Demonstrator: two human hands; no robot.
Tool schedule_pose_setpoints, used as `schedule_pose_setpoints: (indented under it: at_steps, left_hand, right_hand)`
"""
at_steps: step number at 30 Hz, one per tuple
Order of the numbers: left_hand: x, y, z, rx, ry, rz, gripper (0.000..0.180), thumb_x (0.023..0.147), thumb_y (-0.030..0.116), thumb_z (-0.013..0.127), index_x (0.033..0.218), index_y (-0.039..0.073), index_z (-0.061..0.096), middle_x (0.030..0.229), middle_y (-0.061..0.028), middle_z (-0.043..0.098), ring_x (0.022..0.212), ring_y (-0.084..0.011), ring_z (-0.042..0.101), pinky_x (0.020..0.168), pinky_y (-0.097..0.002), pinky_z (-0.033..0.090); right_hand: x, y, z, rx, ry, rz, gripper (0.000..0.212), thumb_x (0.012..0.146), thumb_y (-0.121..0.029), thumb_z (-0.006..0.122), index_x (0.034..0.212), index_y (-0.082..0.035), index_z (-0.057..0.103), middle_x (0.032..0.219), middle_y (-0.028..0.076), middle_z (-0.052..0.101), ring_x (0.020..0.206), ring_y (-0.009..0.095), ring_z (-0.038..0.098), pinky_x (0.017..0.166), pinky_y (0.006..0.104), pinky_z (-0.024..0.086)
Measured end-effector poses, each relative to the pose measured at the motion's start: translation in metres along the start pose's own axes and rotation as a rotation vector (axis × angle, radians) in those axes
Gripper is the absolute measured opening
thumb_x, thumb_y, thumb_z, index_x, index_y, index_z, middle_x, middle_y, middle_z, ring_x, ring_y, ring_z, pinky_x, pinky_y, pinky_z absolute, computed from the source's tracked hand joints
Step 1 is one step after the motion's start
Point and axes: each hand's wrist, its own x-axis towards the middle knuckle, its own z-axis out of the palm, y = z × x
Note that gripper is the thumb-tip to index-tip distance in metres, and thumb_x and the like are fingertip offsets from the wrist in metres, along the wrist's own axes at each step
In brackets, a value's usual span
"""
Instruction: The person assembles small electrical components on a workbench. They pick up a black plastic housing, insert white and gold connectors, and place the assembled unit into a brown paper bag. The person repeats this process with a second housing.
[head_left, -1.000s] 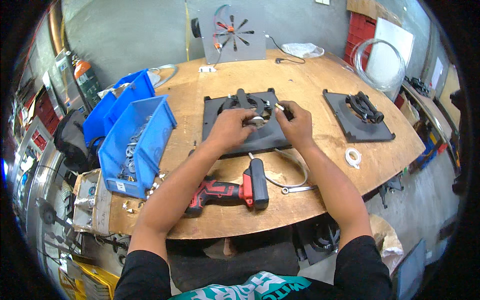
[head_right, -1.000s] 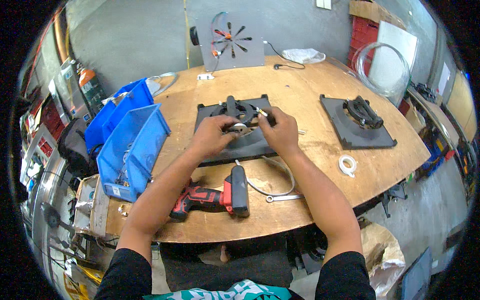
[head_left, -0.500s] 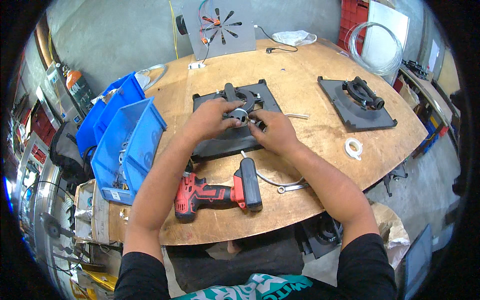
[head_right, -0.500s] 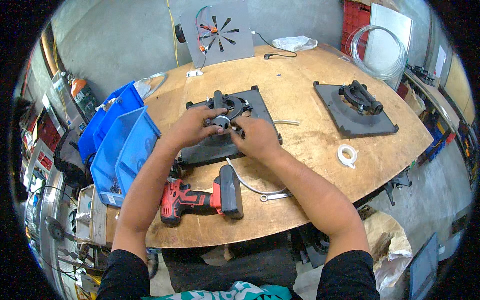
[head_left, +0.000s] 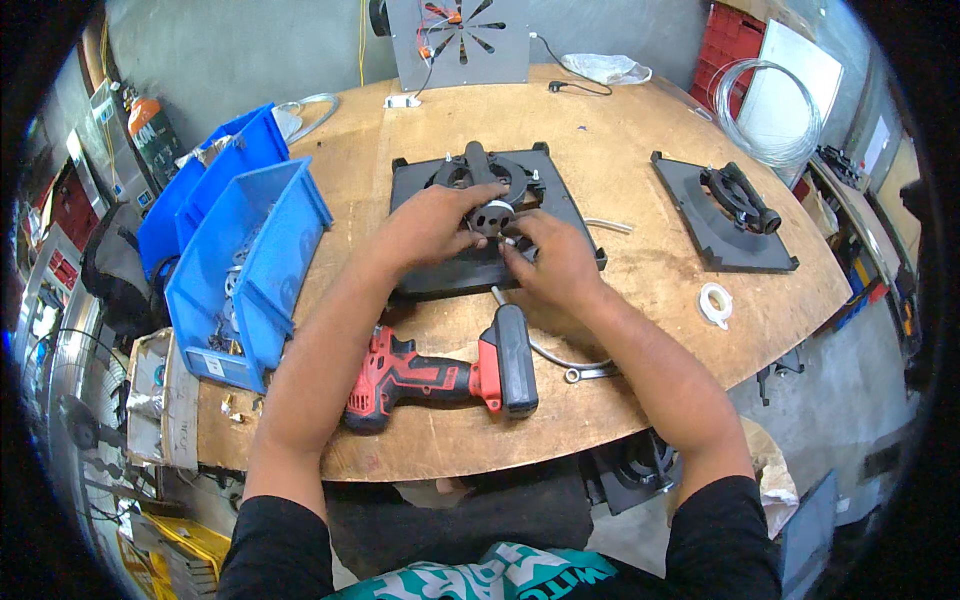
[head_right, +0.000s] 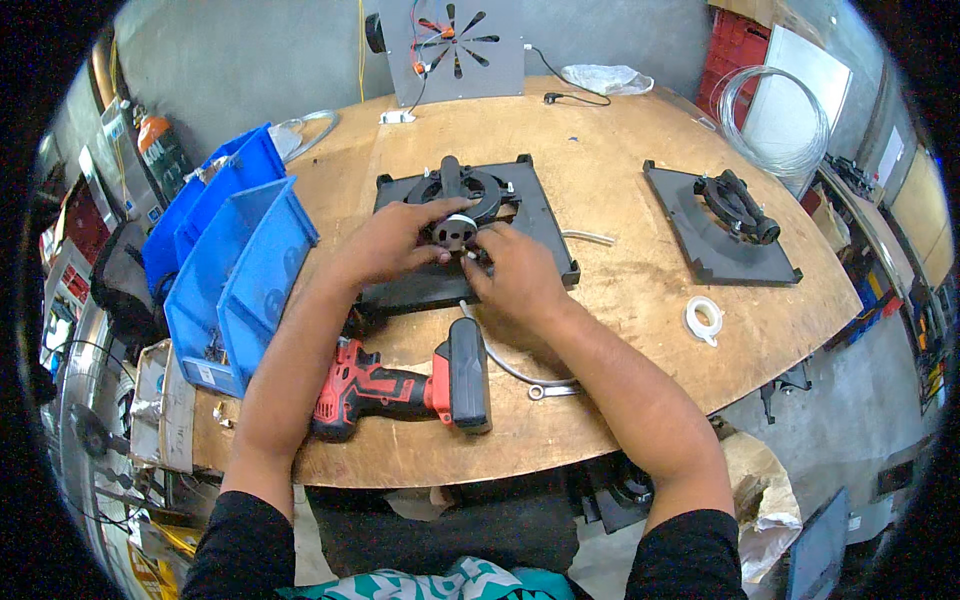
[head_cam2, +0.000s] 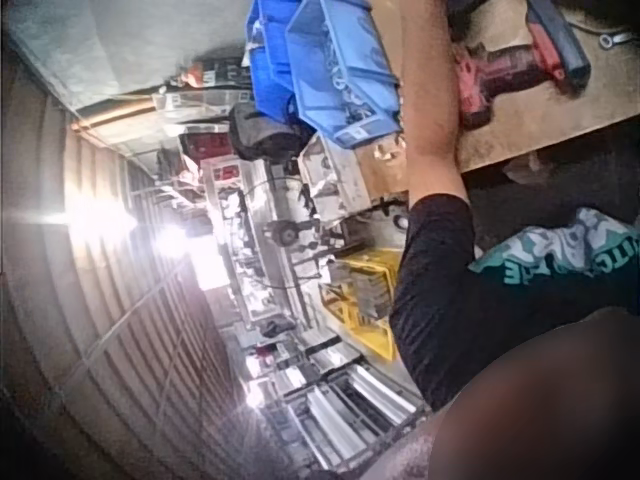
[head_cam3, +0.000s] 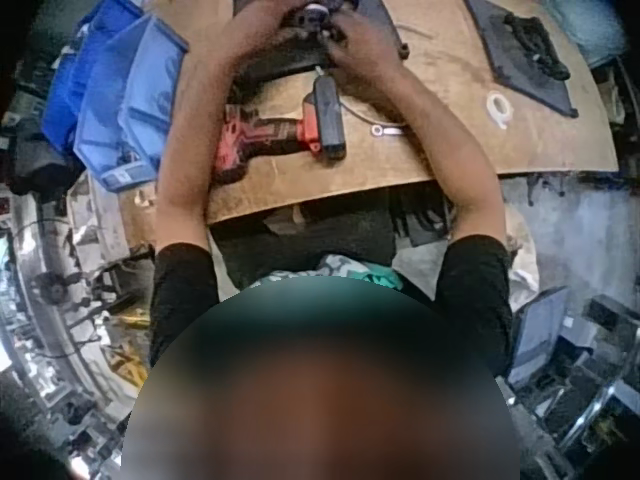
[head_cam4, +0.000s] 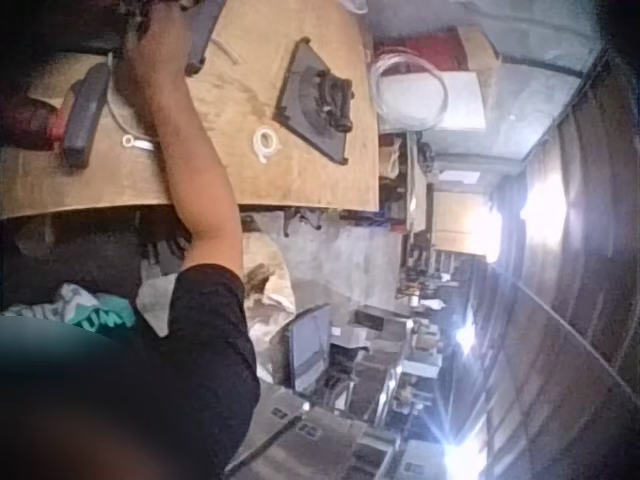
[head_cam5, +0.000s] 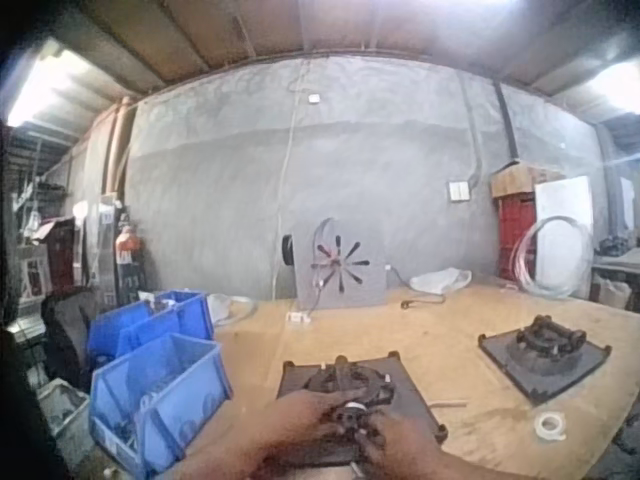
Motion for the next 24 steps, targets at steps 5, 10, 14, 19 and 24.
schedule_pose_setpoints:
  at_steps: [5, 10, 14, 19, 24]
  left_hand:
    - [0.003, -0.004, 0.001, -0.039, -0.042, -0.015, 0.065, 0.082, 0.013, 0.075, 0.142, 0.023, 0.051, 0.099, -0.0220, 0.069, 0.086, -0.0388, 0.067, 0.077, -0.0430, 0.050]
    - [0.014, 0.003, 0.008, -0.067, -0.076, -0.043, 0.060, 0.085, 0.019, 0.072, 0.141, 0.018, 0.051, 0.100, -0.0246, 0.068, 0.093, -0.0429, 0.064, 0.081, -0.0468, 0.050]
    - [0.028, 0.017, 0.023, -0.015, -0.060, -0.010, 0.055, 0.088, 0.023, 0.068, 0.139, 0.012, 0.050, 0.097, -0.0245, 0.068, 0.092, -0.0433, 0.065, 0.080, -0.0471, 0.050]
    - [0.074, 0.025, 0.023, 0.138, -0.175, 0.145, 0.051, 0.090, 0.022, 0.066, 0.136, 0.010, 0.051, 0.100, -0.0229, 0.068, 0.094, -0.0418, 0.066, 0.082, -0.0455, 0.050]
    - [0.076, 0.022, 0.036, 0.007, -0.100, 0.087, 0.050, 0.094, 0.024, 0.062, 0.140, 0.010, 0.049, 0.098, -0.0237, 0.068, 0.091, -0.0409, 0.066, 0.080, -0.0452, 0.049]
  right_hand:
    - [0.004, 0.005, -0.005, 0.020, -0.062, -0.034, 0.024, 0.084, -0.021, 0.068, 0.099, -0.003, 0.066, 0.100, 0.017, 0.065, 0.093, 0.037, 0.063, 0.079, 0.0452, 0.052]
    - [0.011, 0.015, -0.029, -0.091, -0.183, -0.086, 0.023, 0.083, -0.022, 0.068, 0.095, -0.003, 0.067, 0.094, 0.018, 0.066, 0.090, 0.038, 0.063, 0.079, 0.0465, 0.051]
    - [0.017, 0.028, -0.052, -0.114, -0.278, -0.019, 0.022, 0.082, -0.018, 0.070, 0.098, -0.003, 0.069, 0.095, 0.018, 0.069, 0.091, 0.037, 0.064, 0.081, 0.0443, 0.051]
    - [0.015, 0.045, -0.067, -0.125, -0.297, 0.130, 0.026, 0.082, -0.023, 0.070, 0.102, -0.007, 0.070, 0.095, 0.018, 0.070, 0.089, 0.038, 0.065, 0.078, 0.0455, 0.052]
    - [0.018, 0.049, -0.073, -0.241, -0.323, 0.188, 0.026, 0.083, -0.022, 0.068, 0.104, -0.008, 0.069, 0.096, 0.018, 0.070, 0.090, 0.037, 0.066, 0.079, 0.0453, 0.052]
